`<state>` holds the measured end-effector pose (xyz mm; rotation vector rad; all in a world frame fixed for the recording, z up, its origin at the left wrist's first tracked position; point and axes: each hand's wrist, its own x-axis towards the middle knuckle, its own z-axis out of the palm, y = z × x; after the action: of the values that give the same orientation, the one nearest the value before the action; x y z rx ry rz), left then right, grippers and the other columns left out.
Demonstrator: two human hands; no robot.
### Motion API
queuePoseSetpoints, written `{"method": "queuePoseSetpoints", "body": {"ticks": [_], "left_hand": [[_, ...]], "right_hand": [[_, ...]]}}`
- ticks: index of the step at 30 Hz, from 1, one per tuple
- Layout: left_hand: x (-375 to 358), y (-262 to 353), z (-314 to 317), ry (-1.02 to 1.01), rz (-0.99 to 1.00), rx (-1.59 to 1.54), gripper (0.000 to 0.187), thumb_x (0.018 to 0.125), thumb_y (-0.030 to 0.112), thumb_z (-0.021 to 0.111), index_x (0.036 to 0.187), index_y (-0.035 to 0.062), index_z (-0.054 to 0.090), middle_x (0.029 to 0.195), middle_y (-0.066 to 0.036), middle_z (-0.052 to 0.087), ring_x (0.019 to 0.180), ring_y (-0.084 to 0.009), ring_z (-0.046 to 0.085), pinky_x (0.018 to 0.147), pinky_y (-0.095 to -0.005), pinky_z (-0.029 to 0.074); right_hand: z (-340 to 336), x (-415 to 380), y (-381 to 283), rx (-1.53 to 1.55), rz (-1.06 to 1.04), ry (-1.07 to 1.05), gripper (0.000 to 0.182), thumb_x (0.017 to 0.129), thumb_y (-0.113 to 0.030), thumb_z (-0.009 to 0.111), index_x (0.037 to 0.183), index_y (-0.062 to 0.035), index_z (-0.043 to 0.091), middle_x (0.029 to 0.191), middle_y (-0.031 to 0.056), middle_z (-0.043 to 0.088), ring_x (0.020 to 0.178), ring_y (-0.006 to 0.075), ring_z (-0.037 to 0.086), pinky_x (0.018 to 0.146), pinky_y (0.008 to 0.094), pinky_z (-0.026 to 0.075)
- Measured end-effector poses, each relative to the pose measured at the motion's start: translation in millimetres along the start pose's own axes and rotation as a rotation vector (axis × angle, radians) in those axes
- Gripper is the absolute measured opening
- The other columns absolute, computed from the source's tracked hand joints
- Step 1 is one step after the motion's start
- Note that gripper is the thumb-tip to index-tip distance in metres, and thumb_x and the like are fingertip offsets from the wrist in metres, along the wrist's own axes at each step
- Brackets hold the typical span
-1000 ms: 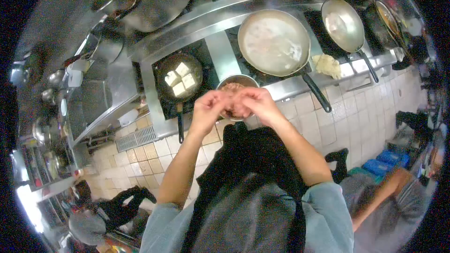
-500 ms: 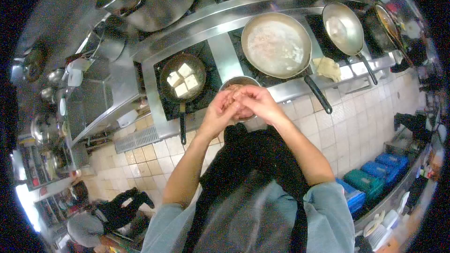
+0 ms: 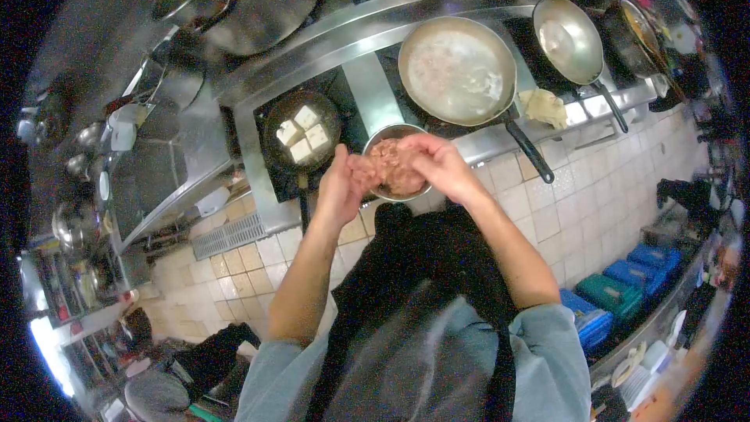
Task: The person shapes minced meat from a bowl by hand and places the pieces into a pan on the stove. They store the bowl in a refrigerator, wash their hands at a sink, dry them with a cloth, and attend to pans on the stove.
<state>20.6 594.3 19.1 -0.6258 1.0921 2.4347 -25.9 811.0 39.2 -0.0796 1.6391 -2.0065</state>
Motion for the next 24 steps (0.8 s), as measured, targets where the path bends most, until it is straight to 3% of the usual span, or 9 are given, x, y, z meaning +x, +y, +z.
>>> {"method": "queuePoseSetpoints", "body": {"ticks": [2, 4, 7, 13, 19, 22, 24], "left_hand": [[3.2, -4.9, 7.5, 0.175, 0.141, -0.083, 0.026, 0.102, 0.023, 0.052, 0.106, -0.0008, 0.061, 0.101, -0.011, 0.068, 0.091, -0.0178, 0.066, 0.076, -0.0300, 0.053], [4.4, -9.5, 6.2, 0.184, 0.177, -0.002, 0.023, 0.101, 0.018, 0.054, 0.106, -0.0025, 0.062, 0.101, -0.012, 0.067, 0.092, -0.0189, 0.067, 0.077, -0.0286, 0.054], [9.3, -17.1, -3.7, 0.159, 0.171, 0.036, 0.023, 0.100, 0.016, 0.053, 0.107, -0.0034, 0.063, 0.100, -0.013, 0.068, 0.092, -0.0191, 0.067, 0.078, -0.0285, 0.054], [15.4, -23.6, -23.7, 0.071, -0.020, -0.355, 0.031, 0.099, 0.014, 0.052, 0.123, -0.0060, 0.053, 0.106, -0.016, 0.067, 0.098, -0.0228, 0.066, 0.090, -0.0321, 0.054], [10.4, -19.6, -3.8, 0.006, 0.140, -0.078, 0.044, 0.105, 0.032, 0.043, 0.120, -0.0056, 0.058, 0.111, -0.016, 0.067, 0.106, -0.0251, 0.065, 0.098, -0.0359, 0.052], [12.5, -17.7, -8.5, 0.011, 0.063, -0.211, 0.050, 0.106, 0.039, 0.039, 0.126, -0.0042, 0.055, 0.117, -0.014, 0.065, 0.109, -0.0228, 0.064, 0.096, -0.0355, 0.052], [-1.4, -8.0, 4.0, -0.163, -0.070, -0.321, 0.049, 0.106, 0.040, 0.039, 0.130, -0.0001, 0.054, 0.119, -0.013, 0.065, 0.108, -0.0196, 0.064, 0.092, -0.0337, 0.053]], "right_hand": [[5.7, 0.4, 5.8, -0.055, 0.010, -0.034, 0.017, 0.095, -0.007, 0.058, 0.110, -0.0010, 0.064, 0.089, 0.0038, 0.067, 0.080, 0.0092, 0.064, 0.066, 0.0241, 0.054], [5.4, 2.4, 9.6, -0.130, -0.045, -0.135, 0.017, 0.096, -0.009, 0.059, 0.110, -0.0011, 0.065, 0.092, 0.0028, 0.066, 0.083, 0.0085, 0.062, 0.070, 0.0248, 0.054], [5.0, 3.5, -4.3, -0.181, 0.011, -0.169, 0.016, 0.097, -0.011, 0.060, 0.109, -0.0025, 0.066, 0.092, 0.0012, 0.066, 0.080, 0.0077, 0.060, 0.069, 0.0243, 0.053], [18.6, -3.4, -23.8, -0.124, 0.056, -0.183, 0.018, 0.097, -0.017, 0.063, 0.110, -0.0039, 0.067, 0.095, 0.0013, 0.069, 0.084, 0.0074, 0.062, 0.069, 0.0221, 0.054], [22.8, -4.9, -33.9, -0.063, 0.078, -0.210, 0.017, 0.097, -0.016, 0.063, 0.108, -0.0040, 0.069, 0.102, 0.0023, 0.069, 0.090, 0.0089, 0.064, 0.072, 0.0239, 0.056], [18.9, -2.0, -27.7, 0.037, -0.028, -0.186, 0.018, 0.097, -0.015, 0.063, 0.108, -0.0028, 0.068, 0.102, 0.0027, 0.069, 0.091, 0.0096, 0.064, 0.075, 0.0248, 0.056], [17.2, -0.6, -24.4, -0.025, -0.069, -0.198, 0.018, 0.097, -0.014, 0.062, 0.109, -0.0020, 0.067, 0.102, 0.0030, 0.069, 0.091, 0.0100, 0.064, 0.077, 0.0252, 0.055]]}}
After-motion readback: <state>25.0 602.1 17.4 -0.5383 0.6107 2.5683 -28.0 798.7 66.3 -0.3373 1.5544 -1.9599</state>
